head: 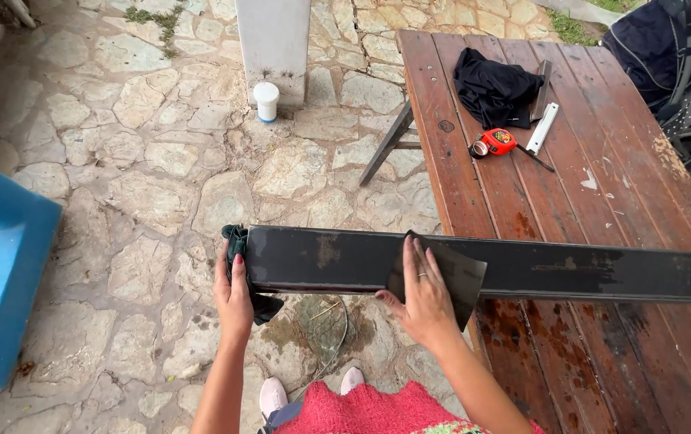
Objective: Sanding and cleaning a long metal beam using sandpaper and a wet cloth.
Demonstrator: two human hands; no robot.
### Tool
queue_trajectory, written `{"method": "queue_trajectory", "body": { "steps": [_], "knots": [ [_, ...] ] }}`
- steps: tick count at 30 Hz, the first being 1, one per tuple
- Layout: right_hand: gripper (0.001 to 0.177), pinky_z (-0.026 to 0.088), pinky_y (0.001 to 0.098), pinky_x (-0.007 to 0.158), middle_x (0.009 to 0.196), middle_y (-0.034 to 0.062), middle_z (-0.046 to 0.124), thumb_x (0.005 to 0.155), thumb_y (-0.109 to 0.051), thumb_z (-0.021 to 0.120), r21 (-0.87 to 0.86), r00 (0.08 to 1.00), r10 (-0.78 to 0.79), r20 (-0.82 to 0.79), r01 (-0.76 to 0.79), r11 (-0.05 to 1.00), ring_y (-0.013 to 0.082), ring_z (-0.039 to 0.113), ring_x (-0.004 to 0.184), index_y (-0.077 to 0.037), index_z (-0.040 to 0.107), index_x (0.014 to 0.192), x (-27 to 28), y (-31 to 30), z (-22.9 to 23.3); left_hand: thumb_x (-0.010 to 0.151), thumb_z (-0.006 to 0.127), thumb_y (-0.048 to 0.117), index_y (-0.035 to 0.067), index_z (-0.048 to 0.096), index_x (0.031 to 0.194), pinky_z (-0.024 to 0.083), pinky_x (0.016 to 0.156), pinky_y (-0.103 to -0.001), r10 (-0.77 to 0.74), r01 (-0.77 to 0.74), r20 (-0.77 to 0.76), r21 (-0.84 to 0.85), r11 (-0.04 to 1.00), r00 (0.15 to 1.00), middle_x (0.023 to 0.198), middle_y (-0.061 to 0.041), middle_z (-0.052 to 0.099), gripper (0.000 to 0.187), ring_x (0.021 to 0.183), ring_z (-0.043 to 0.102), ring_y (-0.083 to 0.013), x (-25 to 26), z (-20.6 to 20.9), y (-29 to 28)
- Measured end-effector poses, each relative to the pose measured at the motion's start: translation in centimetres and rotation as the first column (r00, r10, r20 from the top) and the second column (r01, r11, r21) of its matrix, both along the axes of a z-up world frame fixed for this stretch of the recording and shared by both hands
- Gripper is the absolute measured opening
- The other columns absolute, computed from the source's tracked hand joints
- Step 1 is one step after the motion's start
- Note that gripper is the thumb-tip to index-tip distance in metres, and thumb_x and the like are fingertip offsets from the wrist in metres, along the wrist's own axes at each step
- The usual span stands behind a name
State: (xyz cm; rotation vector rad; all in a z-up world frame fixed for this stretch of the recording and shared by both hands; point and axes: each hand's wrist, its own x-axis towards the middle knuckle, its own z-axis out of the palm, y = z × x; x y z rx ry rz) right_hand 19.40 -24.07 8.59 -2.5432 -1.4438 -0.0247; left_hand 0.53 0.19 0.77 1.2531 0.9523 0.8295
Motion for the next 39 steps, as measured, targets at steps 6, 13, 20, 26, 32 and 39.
{"method": "queue_trajectory", "body": {
  "steps": [6,13,20,26,32,39],
  "knots": [
    [0.102,0.018,0.0415,0.125,0.158,0.0189,0.033,0.092,-0.072,0.013,0.007,0.997,0.073,0.021,-0.073,0.997,0.0315,0.038,0.143,0.005,-0.01,0.155,-0.5,-2.5,0.9,0.104,0.044,0.036,0.009,0.042,0.154,0.032,0.121,-0.037,0.006,-0.006,-0.007,0.043,0.999,1.0,0.158,-0.013,0.046,0.057,0.148,0.041,-0.0243,-0.2,-0.6,0.0],
    [0.099,0.017,0.0424,0.125,0.156,0.0238,0.033,0.095,-0.07,0.013,0.113,0.995,0.097,-0.005,-0.096,0.989,0.0332,0.037,0.144,0.008,-0.006,0.154,-1.2,-1.1,0.4,0.103,0.044,0.037,0.011,0.041,0.155,0.036,0.119,-0.037,0.014,-0.013,-0.024,0.004,1.0,1.0,0.157,-0.012,0.048,0.059,0.145,0.044,-0.0241,0.0,0.6,0.2],
    [0.093,0.012,0.0407,0.127,0.159,0.0239,0.025,0.096,-0.065,0.009,0.009,0.998,-0.038,-0.043,0.038,0.999,0.0335,0.028,0.148,0.005,-0.017,0.152,0.3,0.4,0.6,0.104,0.044,0.035,0.009,0.041,0.155,0.038,0.118,-0.036,0.009,-0.009,0.014,-0.009,1.0,1.0,0.155,-0.013,0.049,0.057,0.143,0.046,-0.0242,0.1,-0.1,0.1],
    [0.105,0.018,0.04,0.124,0.159,0.0206,0.029,0.091,-0.071,0.012,-0.042,0.999,-0.054,0.01,0.054,0.998,0.0338,0.032,0.145,0.009,-0.013,0.153,-0.3,-3.5,1.3,0.104,0.042,0.034,0.01,0.041,0.155,0.036,0.119,-0.037,0.008,-0.008,-0.009,0.005,1.0,1.0,0.155,-0.012,0.049,0.056,0.145,0.044,-0.0237,-0.3,0.0,-0.3],
    [0.111,0.004,0.0401,0.125,0.163,0.0281,0.005,0.089,-0.08,0.005,-0.143,0.993,-0.051,0.104,0.065,0.988,0.0332,0.012,0.151,0.01,-0.005,0.154,0.6,-1.4,-0.9,0.103,0.044,0.034,0.008,0.039,0.156,0.036,0.119,-0.037,0.012,-0.012,0.011,-0.015,1.0,1.0,0.156,-0.014,0.047,0.059,0.146,0.043,-0.0248,0.2,-0.2,0.0],
    [0.117,0.003,0.0386,0.124,0.162,0.0267,0.007,0.086,-0.083,0.014,-0.207,0.965,-0.245,0.098,0.26,0.943,0.0312,0.014,0.15,0.009,-0.009,0.155,3.2,-3.6,-0.5,0.103,0.044,0.036,0.01,0.041,0.155,0.036,0.12,-0.038,0.012,-0.013,-0.046,-0.02,1.0,0.999,0.156,-0.013,0.048,0.058,0.146,0.043,-0.0249,-0.4,-0.2,-0.4]
  ]
}}
